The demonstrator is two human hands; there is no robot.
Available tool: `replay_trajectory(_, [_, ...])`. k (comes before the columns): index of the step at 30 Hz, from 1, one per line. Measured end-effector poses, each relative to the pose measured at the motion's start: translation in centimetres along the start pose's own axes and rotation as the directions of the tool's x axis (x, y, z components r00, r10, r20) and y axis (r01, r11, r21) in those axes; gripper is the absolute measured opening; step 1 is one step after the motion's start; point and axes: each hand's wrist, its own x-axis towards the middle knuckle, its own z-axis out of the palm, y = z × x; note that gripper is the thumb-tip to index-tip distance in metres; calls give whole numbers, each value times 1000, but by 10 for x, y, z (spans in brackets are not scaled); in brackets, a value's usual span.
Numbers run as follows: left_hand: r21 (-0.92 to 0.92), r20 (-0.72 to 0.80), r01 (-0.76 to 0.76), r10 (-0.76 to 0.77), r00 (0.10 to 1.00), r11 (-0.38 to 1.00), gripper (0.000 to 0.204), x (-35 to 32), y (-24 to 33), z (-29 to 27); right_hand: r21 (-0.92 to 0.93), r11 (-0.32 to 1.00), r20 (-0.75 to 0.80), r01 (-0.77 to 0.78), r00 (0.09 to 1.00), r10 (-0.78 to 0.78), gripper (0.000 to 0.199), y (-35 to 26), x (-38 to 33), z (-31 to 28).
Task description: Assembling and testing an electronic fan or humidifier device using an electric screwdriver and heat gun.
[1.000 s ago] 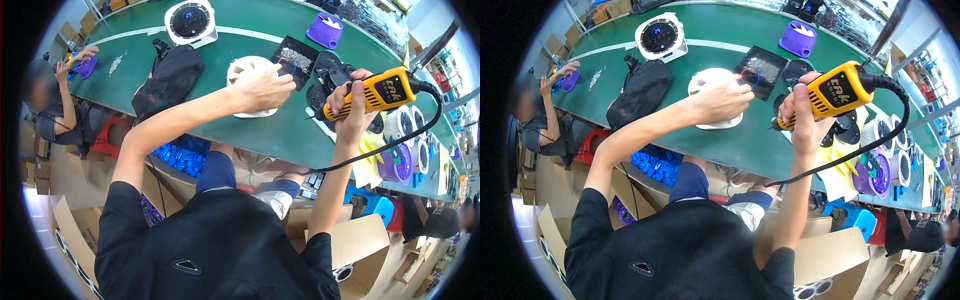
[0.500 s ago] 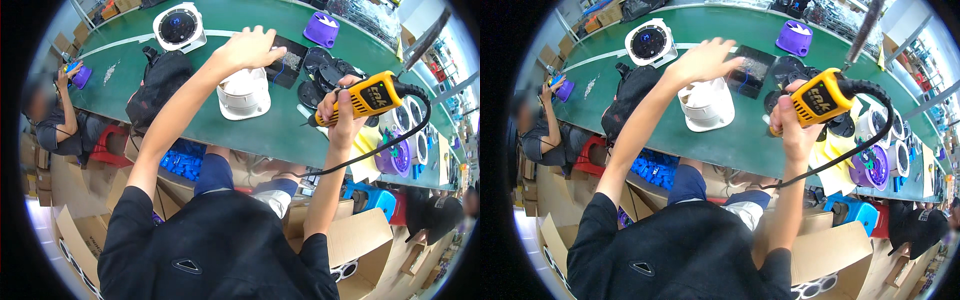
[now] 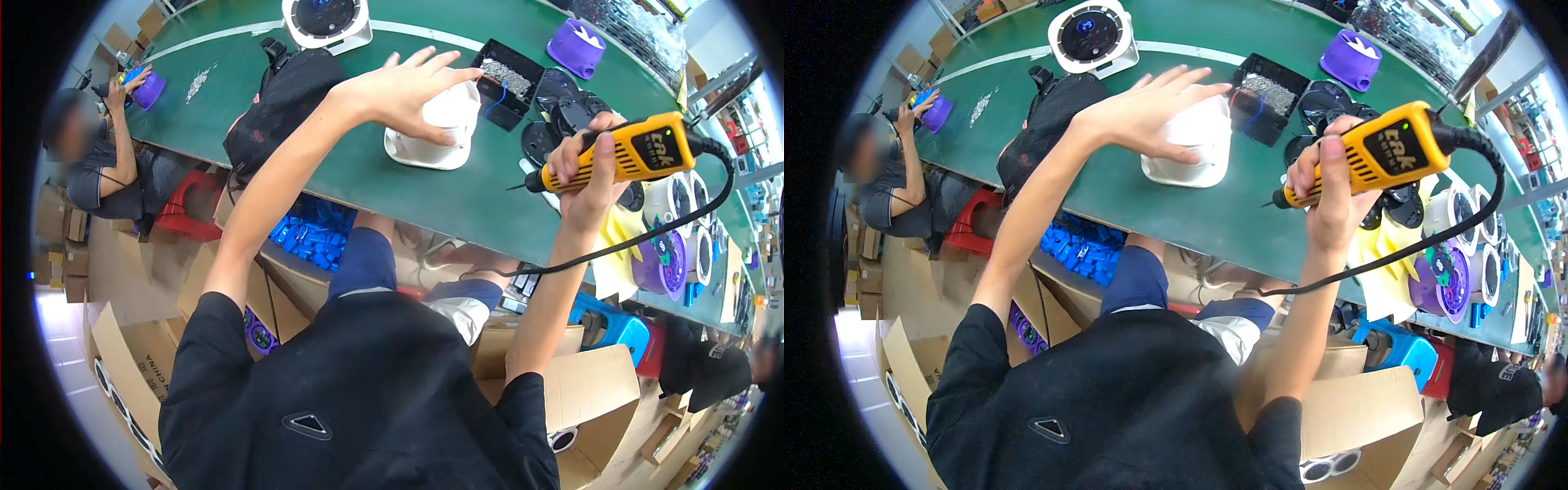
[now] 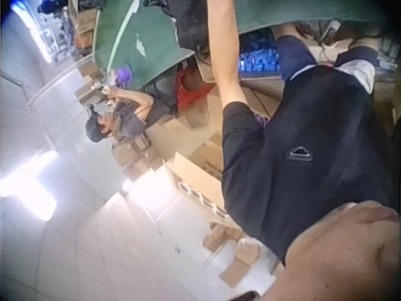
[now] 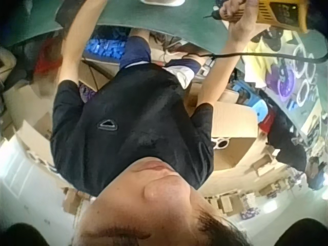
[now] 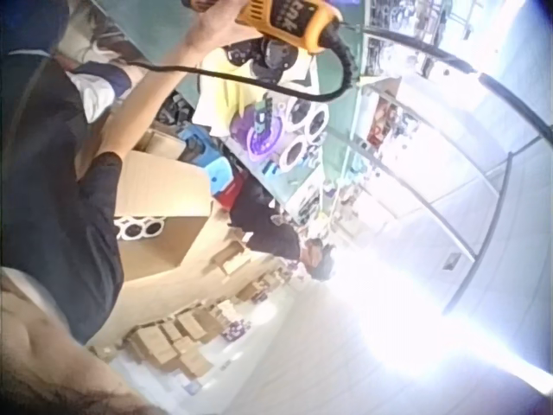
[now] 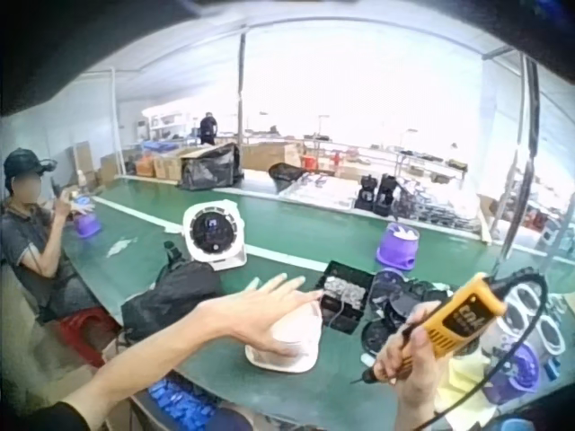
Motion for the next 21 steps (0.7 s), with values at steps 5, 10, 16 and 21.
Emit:
replay_trajectory(5, [-105, -190, -76, 55, 980, 992, 69, 1, 5, 25, -9, 999, -49, 34, 998, -34, 19, 14, 14, 28])
replay_trajectory(10, [-43, -361, -70, 49, 931, 997, 61, -1, 14, 31, 16, 990, -58, 141, 989, -140, 23, 24, 30, 51])
replay_trajectory(16, [23, -397, -44, 49, 916, 999, 61, -2, 15, 37, 15, 981, -13, 194, 981, -194, 29, 31, 43, 60])
replay_trajectory(21, [43, -409, -41, 55, 911, 998, 61, -4, 15, 39, -15, 988, -16, 152, 988, -152, 30, 34, 41, 60])
